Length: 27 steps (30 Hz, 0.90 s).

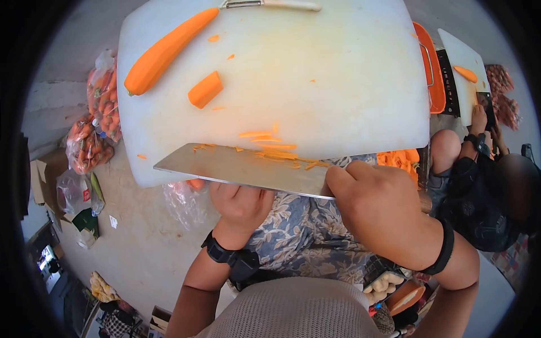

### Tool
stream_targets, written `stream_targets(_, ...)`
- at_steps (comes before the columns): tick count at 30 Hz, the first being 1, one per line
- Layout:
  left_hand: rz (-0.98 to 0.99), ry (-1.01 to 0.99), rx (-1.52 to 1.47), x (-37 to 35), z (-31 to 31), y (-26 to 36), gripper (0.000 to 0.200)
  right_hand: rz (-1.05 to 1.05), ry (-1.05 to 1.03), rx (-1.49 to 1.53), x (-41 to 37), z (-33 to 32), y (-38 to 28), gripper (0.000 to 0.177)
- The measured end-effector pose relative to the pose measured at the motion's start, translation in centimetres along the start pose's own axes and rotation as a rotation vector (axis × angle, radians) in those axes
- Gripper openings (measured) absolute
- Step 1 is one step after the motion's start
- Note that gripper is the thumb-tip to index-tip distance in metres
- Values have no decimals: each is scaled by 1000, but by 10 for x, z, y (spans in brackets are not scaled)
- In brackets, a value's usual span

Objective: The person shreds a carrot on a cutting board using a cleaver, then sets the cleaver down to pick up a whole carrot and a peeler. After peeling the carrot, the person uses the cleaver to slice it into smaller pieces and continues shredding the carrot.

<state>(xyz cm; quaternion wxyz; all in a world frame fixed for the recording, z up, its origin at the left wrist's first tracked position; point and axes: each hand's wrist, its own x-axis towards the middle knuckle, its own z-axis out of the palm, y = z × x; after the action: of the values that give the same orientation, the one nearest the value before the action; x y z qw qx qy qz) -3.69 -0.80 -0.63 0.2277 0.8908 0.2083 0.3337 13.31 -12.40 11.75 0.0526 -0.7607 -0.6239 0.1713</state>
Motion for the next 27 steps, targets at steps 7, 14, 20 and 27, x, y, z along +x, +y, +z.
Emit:
stream_targets(7,28,70,9,9,2,-1,27,-23,84,-11,17,20,-2,9)
stream_targets(14,-43,-10,22,2,-12,-3,18,-46,114,1,19,5,-6,9)
stream_targets(20,-117,133,128,-8,-44,-24,18,61,73,193,-6,-5,-4,14)
stream_targets(27,-253,295,155,-11,-63,-46,13,70,-25,270,2,7,-4,25)
